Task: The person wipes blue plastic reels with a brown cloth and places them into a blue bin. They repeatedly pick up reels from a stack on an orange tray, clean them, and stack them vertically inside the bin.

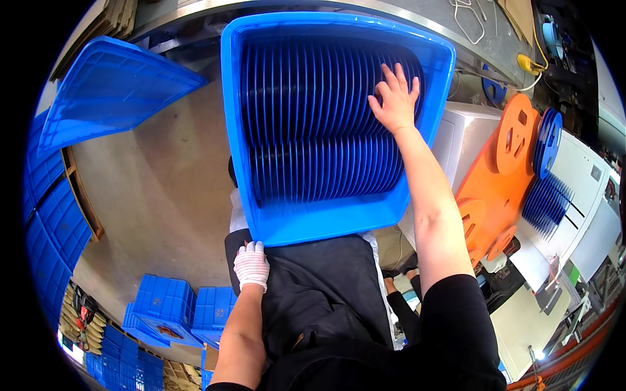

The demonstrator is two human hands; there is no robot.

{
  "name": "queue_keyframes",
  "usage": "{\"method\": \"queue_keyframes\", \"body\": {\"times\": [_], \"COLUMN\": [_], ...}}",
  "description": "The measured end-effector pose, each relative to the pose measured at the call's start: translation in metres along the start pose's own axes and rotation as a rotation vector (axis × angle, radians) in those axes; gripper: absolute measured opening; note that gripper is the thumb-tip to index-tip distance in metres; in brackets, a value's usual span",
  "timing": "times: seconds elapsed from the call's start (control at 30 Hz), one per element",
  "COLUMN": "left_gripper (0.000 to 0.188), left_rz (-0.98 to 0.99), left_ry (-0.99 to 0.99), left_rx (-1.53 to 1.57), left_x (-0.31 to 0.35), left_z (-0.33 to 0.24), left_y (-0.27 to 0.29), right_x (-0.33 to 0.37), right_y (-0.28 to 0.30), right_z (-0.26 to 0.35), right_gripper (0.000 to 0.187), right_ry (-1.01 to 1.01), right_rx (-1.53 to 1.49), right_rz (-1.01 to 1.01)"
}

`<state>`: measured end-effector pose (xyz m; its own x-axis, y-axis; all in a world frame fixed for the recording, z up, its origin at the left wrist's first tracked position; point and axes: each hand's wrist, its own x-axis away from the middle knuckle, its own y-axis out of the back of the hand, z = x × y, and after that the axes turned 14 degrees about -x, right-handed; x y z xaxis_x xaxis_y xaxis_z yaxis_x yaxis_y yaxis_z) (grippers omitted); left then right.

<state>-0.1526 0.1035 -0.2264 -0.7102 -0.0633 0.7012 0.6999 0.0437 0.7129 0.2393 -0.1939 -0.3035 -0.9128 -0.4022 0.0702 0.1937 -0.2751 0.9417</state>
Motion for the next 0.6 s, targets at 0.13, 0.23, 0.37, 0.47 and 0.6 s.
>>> {"method": "queue_keyframes", "body": {"times": [0.13,0.23,0.37,0.47,0.6], "left_gripper": [0.024,0.024,0.024,0.023,0.023], "left_rz": [0.005,0.005,0.015,0.015,-0.003], "left_ry": [-0.003,0.002,0.000,0.008,0.003], "left_rx": [0.003,0.012,0.015,0.021,0.020], "left_x": [0.000,0.000,0.001,0.001,0.001], "left_z": [0.001,0.001,0.002,0.002,0.003], "left_y": [0.000,0.000,-0.003,-0.003,-0.004], "right_x": [-0.002,0.000,-0.003,-0.007,-0.009], "right_y": [-0.011,-0.018,-0.011,-0.012,-0.019], "right_z": [0.000,0.001,0.011,0.020,0.024], "right_gripper": [0.012,0.015,0.009,0.009,0.015], "right_ry": [0.134,0.223,0.102,0.081,0.146], "right_rx": [0.071,0.040,-0.018,-0.030,-0.023], "right_rz": [0.010,-0.028,0.008,0.019,0.010]}}
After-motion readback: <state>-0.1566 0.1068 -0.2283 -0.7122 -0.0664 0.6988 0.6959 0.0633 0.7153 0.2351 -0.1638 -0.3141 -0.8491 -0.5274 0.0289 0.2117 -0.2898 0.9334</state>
